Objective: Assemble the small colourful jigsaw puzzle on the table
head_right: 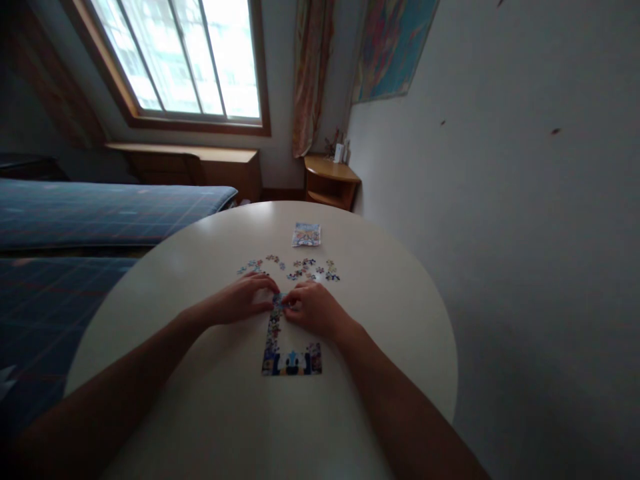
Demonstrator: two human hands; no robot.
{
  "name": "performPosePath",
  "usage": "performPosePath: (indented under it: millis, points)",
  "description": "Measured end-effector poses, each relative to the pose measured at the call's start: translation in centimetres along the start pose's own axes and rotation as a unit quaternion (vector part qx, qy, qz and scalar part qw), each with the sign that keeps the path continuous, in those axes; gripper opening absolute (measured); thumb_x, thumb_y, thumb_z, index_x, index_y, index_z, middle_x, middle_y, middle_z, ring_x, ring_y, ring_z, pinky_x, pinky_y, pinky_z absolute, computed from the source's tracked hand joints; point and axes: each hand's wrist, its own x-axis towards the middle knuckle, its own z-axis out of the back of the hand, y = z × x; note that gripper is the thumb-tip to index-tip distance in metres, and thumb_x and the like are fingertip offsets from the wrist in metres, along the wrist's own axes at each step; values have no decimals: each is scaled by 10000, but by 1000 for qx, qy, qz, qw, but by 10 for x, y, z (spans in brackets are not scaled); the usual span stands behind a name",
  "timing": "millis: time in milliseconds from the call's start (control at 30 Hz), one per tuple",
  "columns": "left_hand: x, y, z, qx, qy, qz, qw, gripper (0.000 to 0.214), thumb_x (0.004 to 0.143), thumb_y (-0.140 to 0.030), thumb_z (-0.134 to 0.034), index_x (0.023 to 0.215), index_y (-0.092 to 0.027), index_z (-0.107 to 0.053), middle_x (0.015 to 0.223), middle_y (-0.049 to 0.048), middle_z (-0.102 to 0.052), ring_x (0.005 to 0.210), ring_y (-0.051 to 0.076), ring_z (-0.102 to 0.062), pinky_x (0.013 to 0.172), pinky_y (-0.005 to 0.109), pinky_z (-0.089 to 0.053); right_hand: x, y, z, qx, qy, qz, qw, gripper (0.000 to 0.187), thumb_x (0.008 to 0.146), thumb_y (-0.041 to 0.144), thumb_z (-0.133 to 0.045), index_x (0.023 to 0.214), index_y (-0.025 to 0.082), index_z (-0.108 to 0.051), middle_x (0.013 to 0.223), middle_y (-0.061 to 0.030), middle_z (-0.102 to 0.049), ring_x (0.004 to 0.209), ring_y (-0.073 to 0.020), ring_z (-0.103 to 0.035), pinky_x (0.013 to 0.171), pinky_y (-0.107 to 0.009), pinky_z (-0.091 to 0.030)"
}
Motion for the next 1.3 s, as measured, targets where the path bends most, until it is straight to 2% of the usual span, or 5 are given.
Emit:
performPosePath:
  millis: [267, 533, 700, 1033, 1300]
  points:
    - [0, -5, -1, 13, -19, 0, 1000, 183, 877, -340, -617, 1006, -225, -679, 1056, 43, -670, 1087, 230, -566, 1043, 413, -391, 0, 2, 8, 0, 14, 3, 1000, 180, 780, 196, -704, 946, 202, -774, 845, -40, -701, 822, -164, -619, 817, -293, -468]
    - [3, -15, -12, 19, -82, 31, 996, 242, 877, -396, -622, 1043, -222, -647, 1151, 60, -625, 1136, 244, -548, 1089, 448, -361, -11, -7, 31, -31, 45, -4, 998, 158, 763, 293, -761, 909, 233, -766, 877, -35, -700, 876, -189, -614, 857, -328, -415]
    - [5, -19, -20, 23, -92, 56, 994, 337, 835, -390, -671, 1119, -221, -604, 1237, 73, -589, 1187, 263, -524, 1114, 467, -335, -11, -3, 27, -47, 66, -21, 996, 192, 751, 349, -773, 910, 243, -756, 929, -42, -695, 940, -212, -605, 895, -355, -381]
    - [6, -10, -25, 14, -77, 56, 995, 380, 823, -374, -685, 1152, -223, -570, 1237, 64, -588, 1226, 257, -492, 1110, 435, -340, -11, 4, 28, -53, 104, -52, 992, 114, 720, 284, -755, 821, 233, -733, 883, -18, -684, 963, -214, -598, 945, -391, -315]
    - [6, -10, -26, 7, -82, 63, 995, 377, 816, -370, -698, 1138, -217, -575, 1214, 65, -602, 1207, 258, -498, 1099, 436, -337, -11, 1, 23, -66, 72, -52, 994, 138, 728, 306, -756, 830, 220, -718, 893, -30, -690, 966, -224, -602, 935, -389, -328]
